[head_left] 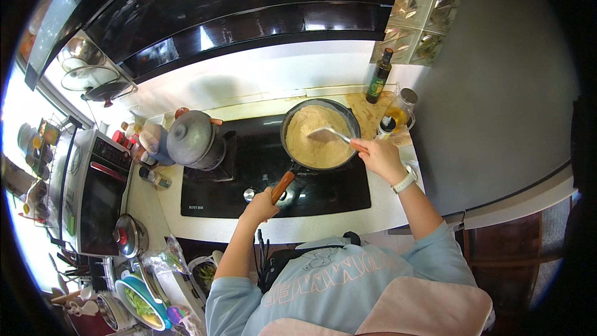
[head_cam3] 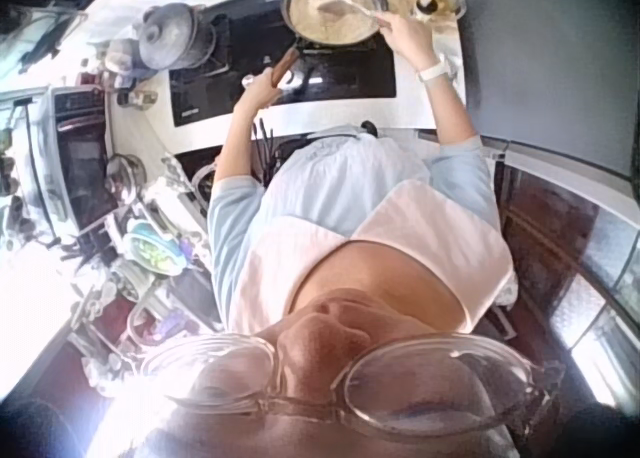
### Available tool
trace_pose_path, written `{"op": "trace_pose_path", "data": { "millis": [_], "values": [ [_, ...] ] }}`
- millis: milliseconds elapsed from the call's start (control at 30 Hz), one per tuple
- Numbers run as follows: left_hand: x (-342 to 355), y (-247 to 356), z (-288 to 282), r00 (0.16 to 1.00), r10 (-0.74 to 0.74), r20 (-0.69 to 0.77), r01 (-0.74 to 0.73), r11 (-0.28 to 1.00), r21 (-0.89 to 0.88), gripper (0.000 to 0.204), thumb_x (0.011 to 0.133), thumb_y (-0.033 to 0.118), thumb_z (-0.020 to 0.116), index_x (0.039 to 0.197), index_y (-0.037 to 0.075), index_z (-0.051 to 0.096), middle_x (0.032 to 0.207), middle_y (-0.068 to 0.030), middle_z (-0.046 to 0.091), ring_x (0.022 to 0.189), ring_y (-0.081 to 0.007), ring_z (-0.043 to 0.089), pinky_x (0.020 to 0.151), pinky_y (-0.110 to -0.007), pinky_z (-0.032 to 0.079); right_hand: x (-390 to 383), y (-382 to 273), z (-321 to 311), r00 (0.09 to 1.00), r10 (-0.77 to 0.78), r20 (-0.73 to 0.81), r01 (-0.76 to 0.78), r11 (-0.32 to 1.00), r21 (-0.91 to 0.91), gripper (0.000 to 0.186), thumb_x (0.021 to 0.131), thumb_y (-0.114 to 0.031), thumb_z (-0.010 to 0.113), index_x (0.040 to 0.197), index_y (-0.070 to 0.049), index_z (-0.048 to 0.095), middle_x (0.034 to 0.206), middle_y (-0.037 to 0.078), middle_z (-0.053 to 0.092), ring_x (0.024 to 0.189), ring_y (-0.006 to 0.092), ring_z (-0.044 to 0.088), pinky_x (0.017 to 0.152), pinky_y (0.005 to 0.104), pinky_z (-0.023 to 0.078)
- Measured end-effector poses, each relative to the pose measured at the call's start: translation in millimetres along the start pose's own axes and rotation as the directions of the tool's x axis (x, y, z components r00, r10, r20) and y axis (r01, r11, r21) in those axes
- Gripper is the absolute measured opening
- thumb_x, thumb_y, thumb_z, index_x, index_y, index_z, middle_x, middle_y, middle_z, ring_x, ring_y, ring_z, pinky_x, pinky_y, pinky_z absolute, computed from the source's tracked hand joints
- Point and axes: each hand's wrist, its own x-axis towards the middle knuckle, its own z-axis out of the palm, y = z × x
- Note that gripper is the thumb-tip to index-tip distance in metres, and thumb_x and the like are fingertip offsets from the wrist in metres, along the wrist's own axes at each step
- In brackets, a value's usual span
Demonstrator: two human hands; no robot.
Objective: The person stirs a thick, light-colored mixture in a pan on an electric stovetop using a spatula. The person holds the pan handle with the left hand and stirs continuously with the right hand.
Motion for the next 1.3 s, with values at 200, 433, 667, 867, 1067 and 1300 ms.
{"op": "trace_pose_path", "data": {
  "millis": [200, 433, 667, 867, 1067, 1300],
  "values": [
    [1, -1, 1, 1.0, 0.014, -0.021, -0.013, 1.0, 0.024, 0.032, 0.077, 0.005, 0.059, 0.105, -0.001, 0.045, 0.075, -0.0195, 0.062, 0.054, -0.0261, 0.064, 0.041, -0.035, 0.051, 50, -10, 27, 0.991, -0.066, -0.118, 0.057, 0.995, -0.076, 0.028, 0.088, -0.018, 0.057, 0.112, -0.025, 0.069, 0.076, 0.013, 0.067, 0.07, 0.0317, 0.066, 0.059, 0.0427, 0.05],
    [-1, 1, 1, 1.0, -0.01, -0.023, 0.01, 1.0, 0.01, 0.032, 0.077, 0.005, 0.059, 0.105, -0.001, 0.046, 0.073, -0.019, 0.062, 0.053, -0.026, 0.063, 0.042, -0.035, 0.051, 57, -5, 70, 0.999, -0.053, 0.001, 0.053, 0.998, -0.029, 0.031, 0.091, -0.015, 0.048, 0.117, -0.02, 0.066, 0.079, 0.017, 0.067, 0.071, 0.0365, 0.065, 0.061, 0.0467, 0.051],
    [1, -2, 2, 1.0, -0.005, -0.023, 0.005, 1.0, 0.013, 0.033, 0.077, 0.005, 0.059, 0.106, -0.002, 0.046, 0.073, -0.0183, 0.062, 0.051, -0.0252, 0.062, 0.042, -0.035, 0.05, 33, -2, 39, 0.991, -0.082, 0.103, 0.083, 0.997, -0.001, 0.031, 0.088, -0.016, 0.053, 0.115, -0.02, 0.067, 0.088, 0.017, 0.068, 0.081, 0.0344, 0.066, 0.07, 0.0462, 0.052],
    [1, -1, 1, 1.0, -0.015, -0.013, 0.016, 1.0, 0.02, 0.035, 0.077, 0.006, 0.06, 0.109, -0.001, 0.046, 0.074, -0.0189, 0.062, 0.051, -0.0253, 0.062, 0.042, -0.034, 0.05, 15, 2, -41, 0.984, -0.12, 0.13, 0.126, 0.991, -0.04, 0.03, 0.082, -0.018, 0.061, 0.11, -0.024, 0.07, 0.087, 0.013, 0.069, 0.079, 0.031, 0.067, 0.067, 0.0423, 0.052],
    [0, 1, 0, 1.0, -0.021, 0.001, 0.021, 1.0, 0.019, 0.035, 0.078, 0.006, 0.061, 0.108, -0.001, 0.046, 0.075, -0.0189, 0.062, 0.053, -0.0252, 0.063, 0.042, -0.034, 0.05, -12, 16, -71, 0.975, -0.137, 0.173, 0.17, 0.966, -0.193, 0.026, 0.081, -0.016, 0.062, 0.104, -0.023, 0.073, 0.079, 0.011, 0.068, 0.072, 0.0285, 0.066, 0.062, 0.0407, 0.05],
    [-1, 1, -1, 1.0, -0.01, -0.002, 0.01, 1.0, -0.011, 0.034, 0.077, 0.006, 0.061, 0.106, -0.001, 0.045, 0.075, -0.0181, 0.061, 0.053, -0.0247, 0.063, 0.042, -0.034, 0.05, -24, 17, -1, 0.995, -0.099, 0.0, 0.099, 0.992, -0.08, 0.026, 0.08, -0.013, 0.063, 0.102, -0.023, 0.073, 0.079, 0.01, 0.069, 0.072, 0.0295, 0.066, 0.063, 0.0415, 0.05]
  ]
}}
